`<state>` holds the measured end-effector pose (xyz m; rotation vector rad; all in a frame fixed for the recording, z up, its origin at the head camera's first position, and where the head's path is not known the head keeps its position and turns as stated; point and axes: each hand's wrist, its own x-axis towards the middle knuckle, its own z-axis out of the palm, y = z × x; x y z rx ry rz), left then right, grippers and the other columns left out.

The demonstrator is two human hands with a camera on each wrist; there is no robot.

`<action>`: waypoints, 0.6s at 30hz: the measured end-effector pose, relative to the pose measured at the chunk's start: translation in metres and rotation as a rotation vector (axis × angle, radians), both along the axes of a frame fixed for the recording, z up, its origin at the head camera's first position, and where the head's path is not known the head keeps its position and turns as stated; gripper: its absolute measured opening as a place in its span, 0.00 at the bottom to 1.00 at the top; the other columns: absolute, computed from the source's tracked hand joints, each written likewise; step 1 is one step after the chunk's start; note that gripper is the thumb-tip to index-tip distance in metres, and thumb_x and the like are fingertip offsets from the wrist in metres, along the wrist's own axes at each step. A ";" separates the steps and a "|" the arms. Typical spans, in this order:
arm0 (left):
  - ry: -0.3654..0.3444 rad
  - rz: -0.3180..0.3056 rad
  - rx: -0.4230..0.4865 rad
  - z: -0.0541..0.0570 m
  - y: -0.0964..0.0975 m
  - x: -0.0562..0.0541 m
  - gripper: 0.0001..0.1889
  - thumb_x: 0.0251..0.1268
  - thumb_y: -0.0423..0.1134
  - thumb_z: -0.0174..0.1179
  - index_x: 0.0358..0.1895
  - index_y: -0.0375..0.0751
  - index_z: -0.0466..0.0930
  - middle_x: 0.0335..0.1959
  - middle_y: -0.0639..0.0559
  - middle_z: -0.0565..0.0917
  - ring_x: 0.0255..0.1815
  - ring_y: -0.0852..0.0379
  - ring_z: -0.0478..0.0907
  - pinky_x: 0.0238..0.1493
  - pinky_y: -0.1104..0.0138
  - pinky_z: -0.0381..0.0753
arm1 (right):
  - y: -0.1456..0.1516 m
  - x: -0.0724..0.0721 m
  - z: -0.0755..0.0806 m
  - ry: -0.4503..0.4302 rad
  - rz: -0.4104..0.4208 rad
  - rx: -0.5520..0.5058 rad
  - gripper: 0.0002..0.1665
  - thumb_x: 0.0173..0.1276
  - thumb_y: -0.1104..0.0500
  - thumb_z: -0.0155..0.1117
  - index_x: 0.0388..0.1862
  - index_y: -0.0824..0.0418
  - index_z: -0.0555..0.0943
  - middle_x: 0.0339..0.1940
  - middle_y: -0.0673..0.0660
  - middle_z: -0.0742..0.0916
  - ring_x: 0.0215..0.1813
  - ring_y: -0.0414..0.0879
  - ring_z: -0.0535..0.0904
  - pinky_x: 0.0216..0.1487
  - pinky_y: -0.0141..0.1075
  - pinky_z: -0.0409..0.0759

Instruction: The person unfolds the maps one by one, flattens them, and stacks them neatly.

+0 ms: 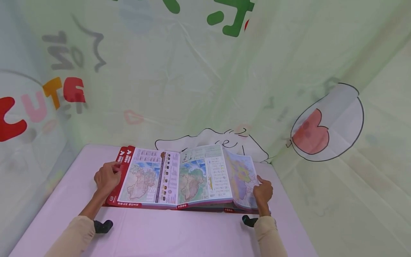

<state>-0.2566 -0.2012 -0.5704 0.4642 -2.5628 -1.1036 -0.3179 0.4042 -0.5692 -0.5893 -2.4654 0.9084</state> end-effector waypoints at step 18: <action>-0.042 0.048 0.002 -0.014 0.002 -0.008 0.19 0.76 0.33 0.62 0.63 0.23 0.82 0.52 0.24 0.88 0.55 0.28 0.84 0.52 0.40 0.78 | 0.033 -0.016 -0.005 0.031 -0.080 0.063 0.34 0.57 0.70 0.54 0.63 0.62 0.88 0.60 0.76 0.87 0.58 0.80 0.83 0.50 0.69 0.80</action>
